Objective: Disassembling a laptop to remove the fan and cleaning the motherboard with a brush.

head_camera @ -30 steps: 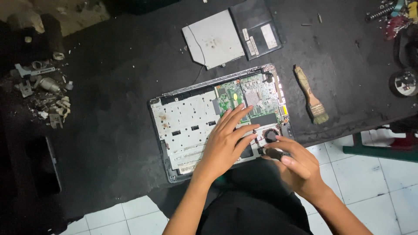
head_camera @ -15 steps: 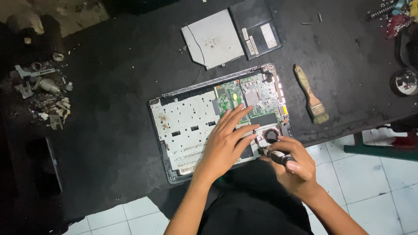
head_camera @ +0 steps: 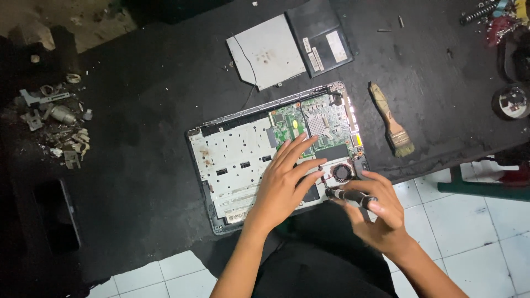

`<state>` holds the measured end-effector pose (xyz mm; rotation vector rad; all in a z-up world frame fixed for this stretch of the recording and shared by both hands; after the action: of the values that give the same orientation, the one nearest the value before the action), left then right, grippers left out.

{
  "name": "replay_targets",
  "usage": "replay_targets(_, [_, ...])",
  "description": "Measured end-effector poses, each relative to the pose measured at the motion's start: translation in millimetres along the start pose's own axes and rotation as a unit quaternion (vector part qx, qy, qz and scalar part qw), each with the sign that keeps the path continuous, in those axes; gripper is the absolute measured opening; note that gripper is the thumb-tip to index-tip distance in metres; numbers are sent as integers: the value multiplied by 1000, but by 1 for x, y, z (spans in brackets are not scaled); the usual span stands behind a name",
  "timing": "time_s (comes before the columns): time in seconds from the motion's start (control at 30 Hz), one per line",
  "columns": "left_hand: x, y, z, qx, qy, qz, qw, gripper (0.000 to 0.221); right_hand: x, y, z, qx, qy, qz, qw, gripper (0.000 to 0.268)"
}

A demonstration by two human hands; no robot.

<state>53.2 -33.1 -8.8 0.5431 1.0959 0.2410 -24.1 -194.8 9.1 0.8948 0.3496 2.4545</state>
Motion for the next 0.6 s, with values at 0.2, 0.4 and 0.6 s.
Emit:
replay_targets(0.2, [-3,3,2,1,0,-2,1000,28,-1,0,1,-22,10,-4,1000,90])
replay_targets(0.4, [-4,2,1,0,3,-1,1000,28,8,-1,15,-18,-28,38,999,79])
replay_targets(0.6, [-4,2,2,3,5,-4,1000,28,9,-2,14,-21,-27,14,999,84])
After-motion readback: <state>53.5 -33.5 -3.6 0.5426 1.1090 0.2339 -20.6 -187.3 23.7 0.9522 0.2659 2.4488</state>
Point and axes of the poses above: each hand's wrist, its own z-axis towards the middle knuckle, its own y-axis out of the back of the hand, x = y × z, the point moved 7 cm from there along z, towards the middle knuckle, and after that the axes turned 15 degrees about -x, right-handed, at the moved point
